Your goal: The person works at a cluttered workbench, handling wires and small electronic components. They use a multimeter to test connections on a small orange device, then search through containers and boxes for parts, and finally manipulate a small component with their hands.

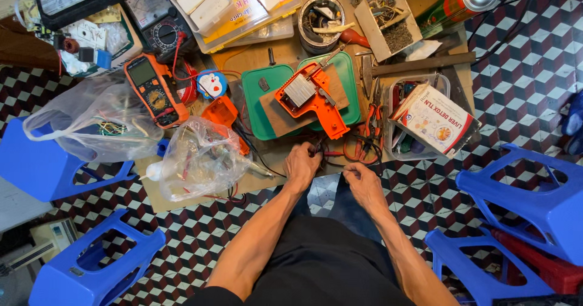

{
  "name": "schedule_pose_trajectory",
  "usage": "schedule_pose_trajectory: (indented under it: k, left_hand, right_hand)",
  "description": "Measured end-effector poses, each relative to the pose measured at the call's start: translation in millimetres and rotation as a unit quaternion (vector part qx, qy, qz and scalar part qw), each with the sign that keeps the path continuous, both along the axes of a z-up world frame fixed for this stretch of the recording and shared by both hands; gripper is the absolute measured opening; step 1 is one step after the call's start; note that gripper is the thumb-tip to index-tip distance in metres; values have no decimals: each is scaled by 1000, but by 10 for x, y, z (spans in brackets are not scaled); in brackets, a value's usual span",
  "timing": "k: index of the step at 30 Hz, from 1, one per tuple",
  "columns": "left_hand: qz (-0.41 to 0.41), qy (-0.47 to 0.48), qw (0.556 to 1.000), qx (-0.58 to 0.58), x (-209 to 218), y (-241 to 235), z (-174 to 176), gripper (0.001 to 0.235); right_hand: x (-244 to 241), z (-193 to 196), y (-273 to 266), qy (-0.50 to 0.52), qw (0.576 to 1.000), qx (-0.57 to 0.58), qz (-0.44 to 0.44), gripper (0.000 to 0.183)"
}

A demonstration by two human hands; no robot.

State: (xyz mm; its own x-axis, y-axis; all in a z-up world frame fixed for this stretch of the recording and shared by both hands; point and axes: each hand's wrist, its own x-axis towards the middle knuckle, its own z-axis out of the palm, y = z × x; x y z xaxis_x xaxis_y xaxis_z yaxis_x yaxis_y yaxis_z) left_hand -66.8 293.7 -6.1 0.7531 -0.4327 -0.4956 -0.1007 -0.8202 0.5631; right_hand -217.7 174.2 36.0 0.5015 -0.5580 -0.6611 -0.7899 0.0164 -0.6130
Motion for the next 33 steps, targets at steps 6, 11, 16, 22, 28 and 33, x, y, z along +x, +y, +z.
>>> schedule_pose_trajectory:
  k: [6,11,16,22,28,33]
  left_hand:
    - [0,156,986,-53,82,118,416,32]
    - [-99,197,962,-160,235,254,933,35]
    - [-139,312,912,-226,416,240,1336,33]
    - [-60,461,862,-204,793,192,1686,31]
    - [0,561,779,-282,908,87,1773,35]
    - [76,619,691,-365,963,83,1748,23]
  right_hand:
    - [106,558,-96,-78,995,-63,3,29]
    - [201,989,-173,-229,940,-222,124,37]
    - [315,1198,-268,-251,921,-125,270,44]
    - [289,1434,-225,-129,983,98,90,28]
    - [344,1560,-96,-288,930,187,-135,24]
    - [538,1601,-53,-320,909,189,-189,24]
